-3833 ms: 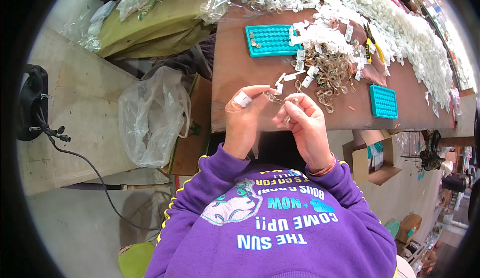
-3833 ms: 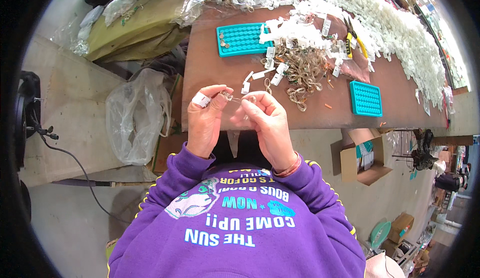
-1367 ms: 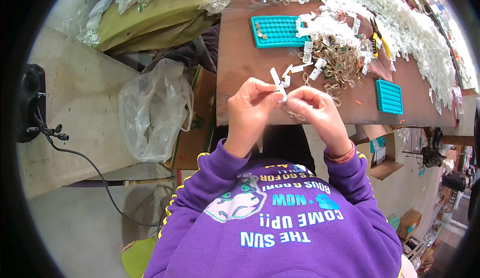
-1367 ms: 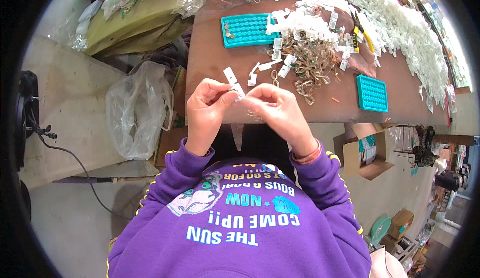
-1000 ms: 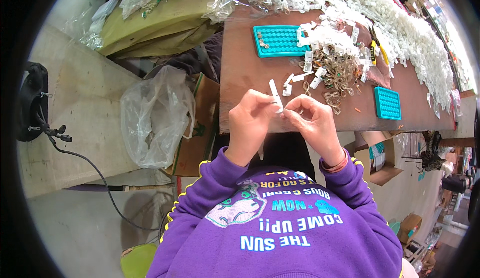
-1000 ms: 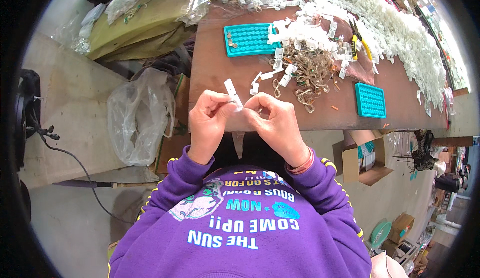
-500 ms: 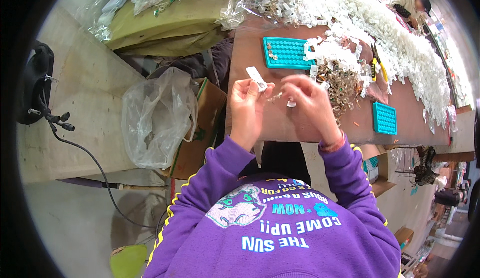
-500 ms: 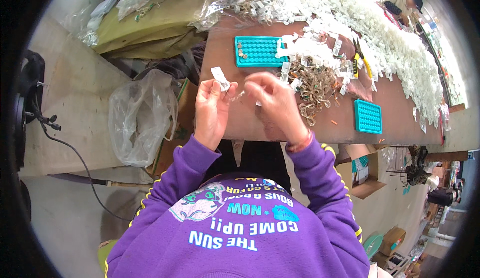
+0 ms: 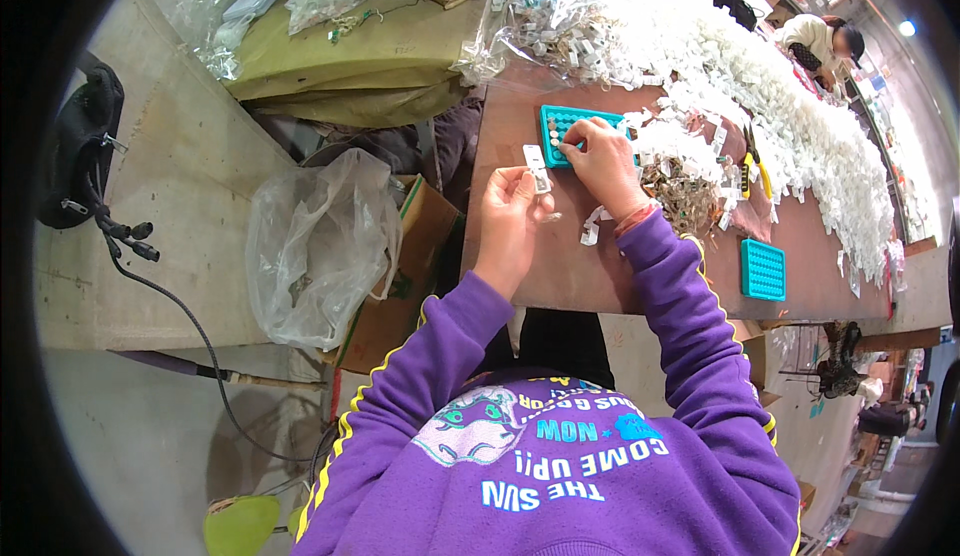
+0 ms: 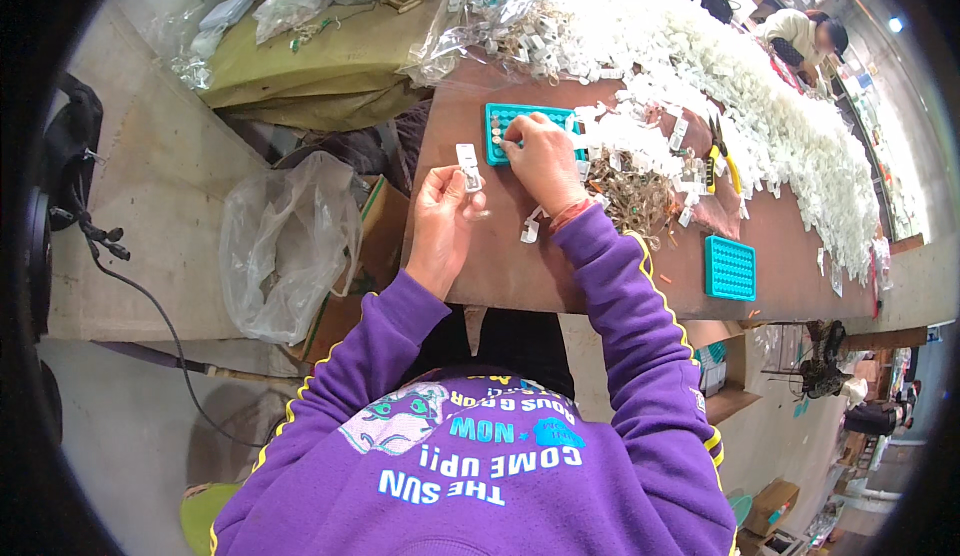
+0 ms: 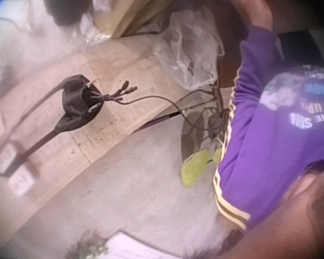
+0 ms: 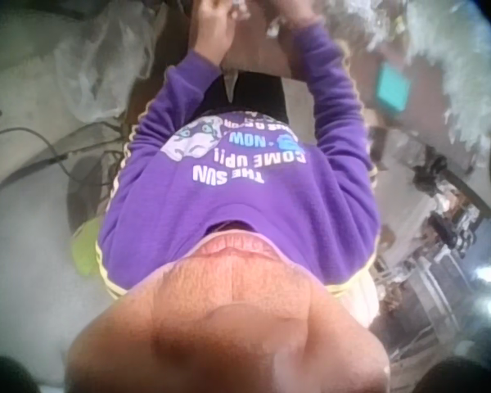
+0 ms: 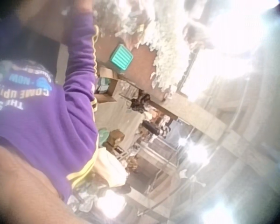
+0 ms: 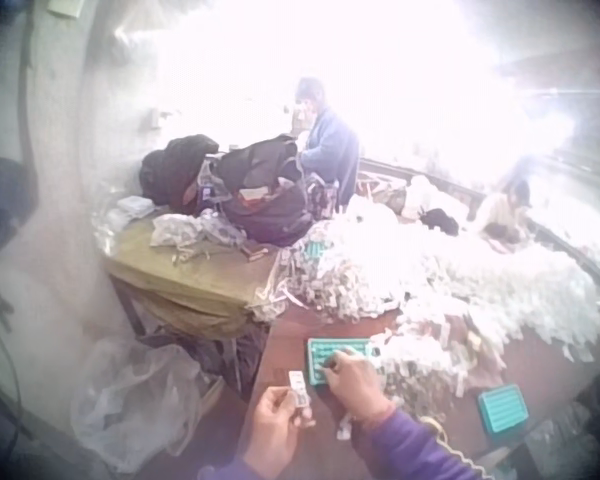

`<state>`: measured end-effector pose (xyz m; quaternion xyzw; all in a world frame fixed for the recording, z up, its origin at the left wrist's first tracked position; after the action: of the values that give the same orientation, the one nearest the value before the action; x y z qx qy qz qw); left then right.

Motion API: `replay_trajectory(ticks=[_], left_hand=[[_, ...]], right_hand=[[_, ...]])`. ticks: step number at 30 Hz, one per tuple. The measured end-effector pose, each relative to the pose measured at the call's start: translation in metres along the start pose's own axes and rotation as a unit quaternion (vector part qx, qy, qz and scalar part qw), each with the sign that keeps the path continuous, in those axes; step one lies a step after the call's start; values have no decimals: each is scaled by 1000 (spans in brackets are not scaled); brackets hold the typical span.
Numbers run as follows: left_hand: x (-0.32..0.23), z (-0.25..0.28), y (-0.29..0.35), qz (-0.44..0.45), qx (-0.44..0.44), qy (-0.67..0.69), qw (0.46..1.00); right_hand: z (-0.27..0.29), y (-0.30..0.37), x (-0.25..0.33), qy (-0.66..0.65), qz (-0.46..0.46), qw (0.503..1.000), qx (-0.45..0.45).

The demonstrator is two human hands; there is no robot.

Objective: The person repeatedly picks small white plastic housings and metal pins from a tray, inserts the pins into the housings, and places the assembled units on the table. The person handles the components one at a time and continues the cycle throughout the clip.

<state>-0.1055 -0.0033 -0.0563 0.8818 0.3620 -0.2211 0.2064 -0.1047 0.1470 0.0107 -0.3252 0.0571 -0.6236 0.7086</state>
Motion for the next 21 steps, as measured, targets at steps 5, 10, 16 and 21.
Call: replay_trajectory(ticks=[5, 10, 16, 21], left_hand=[[-3, -2, 2, 3, -2, 6, 1000], [-5, -6, 6, 12, -30, 23, 999], [-3, -4, 2, 18, 11, 45, 999], [-2, -2, 1, 30, 36, 36, 998]], right_hand=[[1, -31, -18, -56, 10, 998, -36], [-20, -53, -27, -9, 29, 997, 71], [-24, -54, -32, 28, 57, 992, 110], [0, -48, -9, -83, 3, 995, 53]])
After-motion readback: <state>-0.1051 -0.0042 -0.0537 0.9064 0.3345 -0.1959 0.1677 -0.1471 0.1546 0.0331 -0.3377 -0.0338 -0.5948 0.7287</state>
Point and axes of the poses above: each hand's wrist, its own y-axis away from the middle knuckle, its own z-axis out of the back of the hand, x = y × z, the point moved 5 cm from there along -y, towards the middle knuckle, and after that the axes turned 15 degrees about z, right-handed, at the moved point
